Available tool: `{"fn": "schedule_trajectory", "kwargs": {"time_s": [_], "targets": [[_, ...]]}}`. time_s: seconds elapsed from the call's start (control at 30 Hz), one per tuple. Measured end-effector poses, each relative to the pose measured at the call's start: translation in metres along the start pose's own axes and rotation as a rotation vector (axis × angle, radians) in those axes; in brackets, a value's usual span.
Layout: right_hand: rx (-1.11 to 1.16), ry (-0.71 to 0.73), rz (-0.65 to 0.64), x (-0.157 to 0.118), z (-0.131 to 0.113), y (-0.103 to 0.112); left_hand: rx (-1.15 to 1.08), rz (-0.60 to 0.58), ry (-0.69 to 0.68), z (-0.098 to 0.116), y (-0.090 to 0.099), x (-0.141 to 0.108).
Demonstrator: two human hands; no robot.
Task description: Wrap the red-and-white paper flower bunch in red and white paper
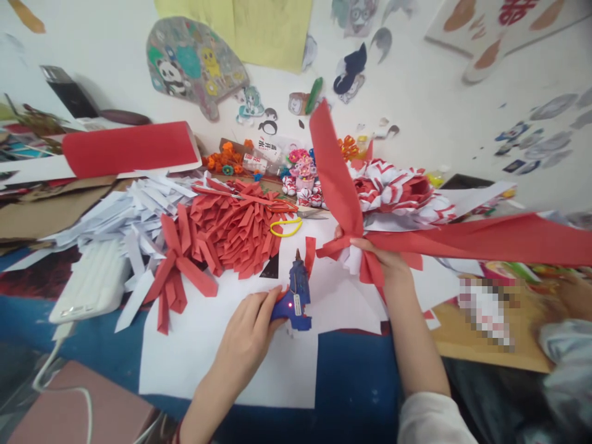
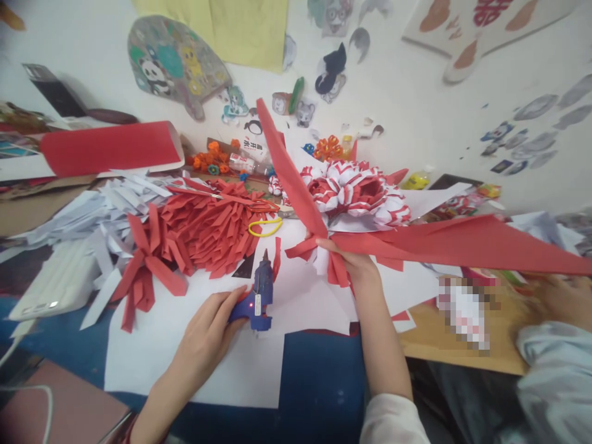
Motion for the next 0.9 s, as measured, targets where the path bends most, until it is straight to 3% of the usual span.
{"fn": "schedule_trajectory", "kwargs": {"time_s": [0.23,0.4,0.67,0.9], "targets": [[0.172,-0.054,-0.26,-0.001,-0.007,-0.025,0.079,-0.003,-0.063,0.0,0.003,0.002],[0.205,-0.14,-0.408,-0.003,0.003,-0.036,0.064,-0.02,-0.095,0.002,0.005,0.003],[0.137,-0.113,-0.428,-0.006,0.0,-0.044,0.065,0.0,-0.106,0.003,0.005,0.003],[0.209,-0.08,-0.469,-0.007,-0.006,-0.048,0.057,0.063,-0.132,0.001,0.01,-0.001]]}}
Point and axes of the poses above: each hand's wrist, its own x-axis towards the middle knuckle, its own y-axis out of the back of the hand, z = x × y, the point moved 7 cm from there along x, towards the middle knuckle, and after that the axes turned 9 degrees about -z, right-handed, at the moved point
